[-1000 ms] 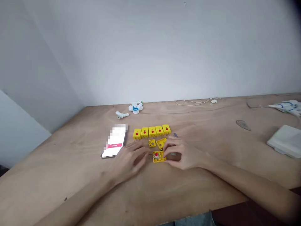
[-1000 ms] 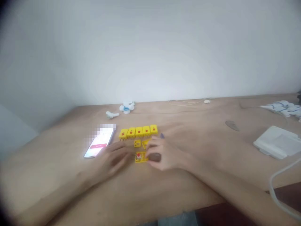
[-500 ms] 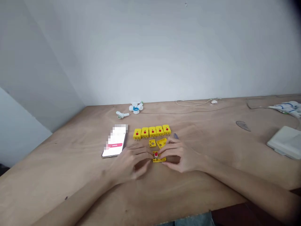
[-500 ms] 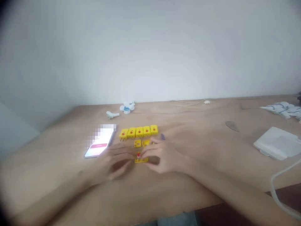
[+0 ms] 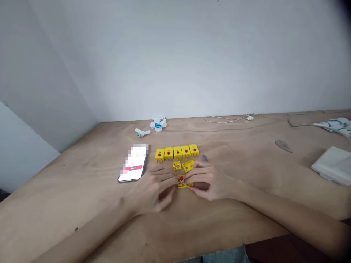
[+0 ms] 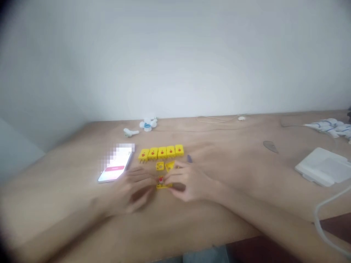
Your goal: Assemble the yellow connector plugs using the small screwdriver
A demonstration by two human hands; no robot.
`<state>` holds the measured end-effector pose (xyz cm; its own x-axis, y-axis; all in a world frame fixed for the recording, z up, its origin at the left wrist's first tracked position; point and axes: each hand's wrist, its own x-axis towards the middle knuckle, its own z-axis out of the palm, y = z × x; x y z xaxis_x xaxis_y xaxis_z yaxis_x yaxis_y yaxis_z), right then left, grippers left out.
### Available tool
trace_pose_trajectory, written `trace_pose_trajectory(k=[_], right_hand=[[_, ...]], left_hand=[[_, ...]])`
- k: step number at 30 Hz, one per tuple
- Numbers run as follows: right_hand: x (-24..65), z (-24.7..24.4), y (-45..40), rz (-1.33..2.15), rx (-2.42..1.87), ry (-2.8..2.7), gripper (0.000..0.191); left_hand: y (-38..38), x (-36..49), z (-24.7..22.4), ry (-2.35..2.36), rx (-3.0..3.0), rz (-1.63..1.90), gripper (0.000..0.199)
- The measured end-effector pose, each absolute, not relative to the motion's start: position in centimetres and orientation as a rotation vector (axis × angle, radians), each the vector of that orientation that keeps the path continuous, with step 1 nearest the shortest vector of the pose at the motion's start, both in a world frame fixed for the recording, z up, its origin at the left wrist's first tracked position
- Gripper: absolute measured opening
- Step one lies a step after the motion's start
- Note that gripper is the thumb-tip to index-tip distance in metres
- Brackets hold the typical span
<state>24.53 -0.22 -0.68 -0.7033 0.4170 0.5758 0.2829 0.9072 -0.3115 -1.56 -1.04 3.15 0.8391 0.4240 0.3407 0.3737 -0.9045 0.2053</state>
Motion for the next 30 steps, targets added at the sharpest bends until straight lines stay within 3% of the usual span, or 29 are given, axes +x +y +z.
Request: trace_pose_trajectory(k=[11, 20, 30], right_hand=[[24.5, -0.5, 0.2, 0.114, -0.421, -2.417, 0.020], [24.9, 0.2, -0.2, 0.138, -0.417, -2.401, 0.033], [25.3, 0.1, 0.1, 0.102, -0.501, -2.414, 0.008]], left_hand=[[-0.7, -1.8, 2.4, 0.553, 2.879, 0.719, 0.027], [-0.5, -1.8, 2.1, 0.814, 2.732, 0.887, 0.032], [0.7, -1.3, 2.0, 1.127, 2.727, 0.544, 0.026]])
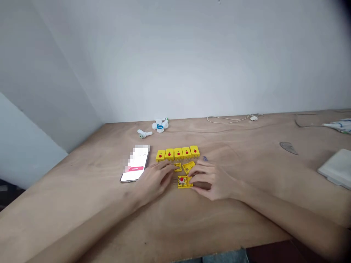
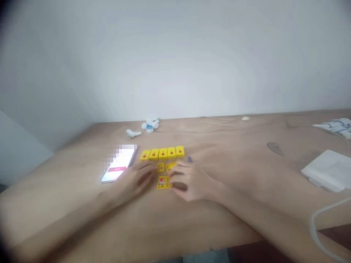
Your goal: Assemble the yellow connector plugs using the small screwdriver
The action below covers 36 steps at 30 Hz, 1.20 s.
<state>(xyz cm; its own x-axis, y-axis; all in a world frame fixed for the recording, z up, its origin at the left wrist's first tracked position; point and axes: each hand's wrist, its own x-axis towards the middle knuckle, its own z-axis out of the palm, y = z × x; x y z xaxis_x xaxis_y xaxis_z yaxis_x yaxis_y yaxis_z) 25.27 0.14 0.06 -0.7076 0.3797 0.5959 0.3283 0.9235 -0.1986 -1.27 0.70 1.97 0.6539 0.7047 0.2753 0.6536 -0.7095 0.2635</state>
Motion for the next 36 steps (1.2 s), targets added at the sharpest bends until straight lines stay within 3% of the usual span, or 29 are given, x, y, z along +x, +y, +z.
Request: trace_pose_trajectory(k=[9, 28, 36], right_hand=[[25.1, -0.1, 0.0, 0.075, -0.579, -2.424, 0.005], [25.1, -0.5, -0.1, 0.158, -0.583, -2.401, 0.009], [25.2, -0.6, 0.0, 0.143, -0.604, -2.416, 0.010]], left_hand=[[2.0, -0.8, 2.0, 1.182, 2.679, 0.496, 0.022], [1.8, -1.5, 0.7, 1.162, 2.725, 0.607, 0.039], [1.5, -1.5, 1.6, 1.152, 2.752, 0.529, 0.024]])
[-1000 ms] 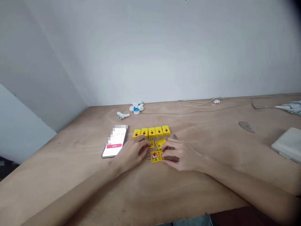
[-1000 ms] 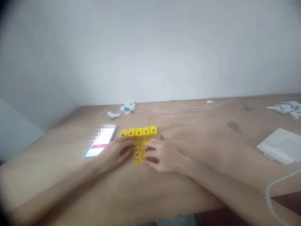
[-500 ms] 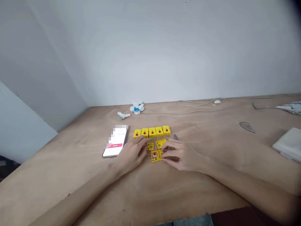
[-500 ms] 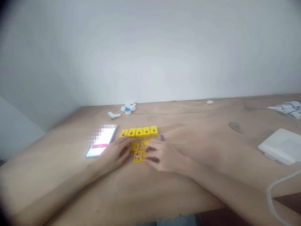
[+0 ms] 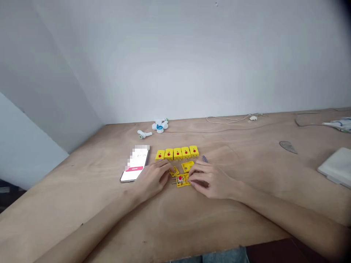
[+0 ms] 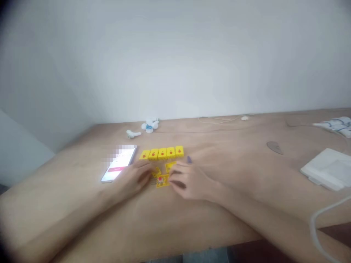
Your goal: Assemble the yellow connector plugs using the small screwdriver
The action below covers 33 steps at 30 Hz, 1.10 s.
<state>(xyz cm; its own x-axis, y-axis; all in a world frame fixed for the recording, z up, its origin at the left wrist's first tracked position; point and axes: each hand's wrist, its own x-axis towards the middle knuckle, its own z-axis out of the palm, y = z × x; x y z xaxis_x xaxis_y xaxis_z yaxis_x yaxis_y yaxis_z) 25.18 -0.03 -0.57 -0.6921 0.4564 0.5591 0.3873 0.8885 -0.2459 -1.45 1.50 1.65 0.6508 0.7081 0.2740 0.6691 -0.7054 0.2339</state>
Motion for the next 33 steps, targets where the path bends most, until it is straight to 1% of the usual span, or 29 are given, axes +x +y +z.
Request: trace_pose_trajectory(k=[10, 17, 26, 33], right_hand=[[25.02, -0.21, -0.14, 0.182, -0.578, -2.381, 0.013], [25.06, -0.13, -0.11, 0.208, -0.601, -2.362, 0.012], [24.95, -0.03, 0.07, 0.198, -0.637, -2.317, 0.009], [24.97, 0.10, 0.07, 0.223, -0.656, -2.318, 0.009]], left_hand=[[1.59, -1.81, 1.54, 1.156, 2.738, 0.541, 0.020], [1.62, -1.77, 1.88, 1.147, 2.728, 0.509, 0.022], [2.03, -2.15, 1.66, 1.133, 2.627, 0.536, 0.014], [2.00, -2.22, 1.50, 1.061, 2.603, 0.515, 0.014]])
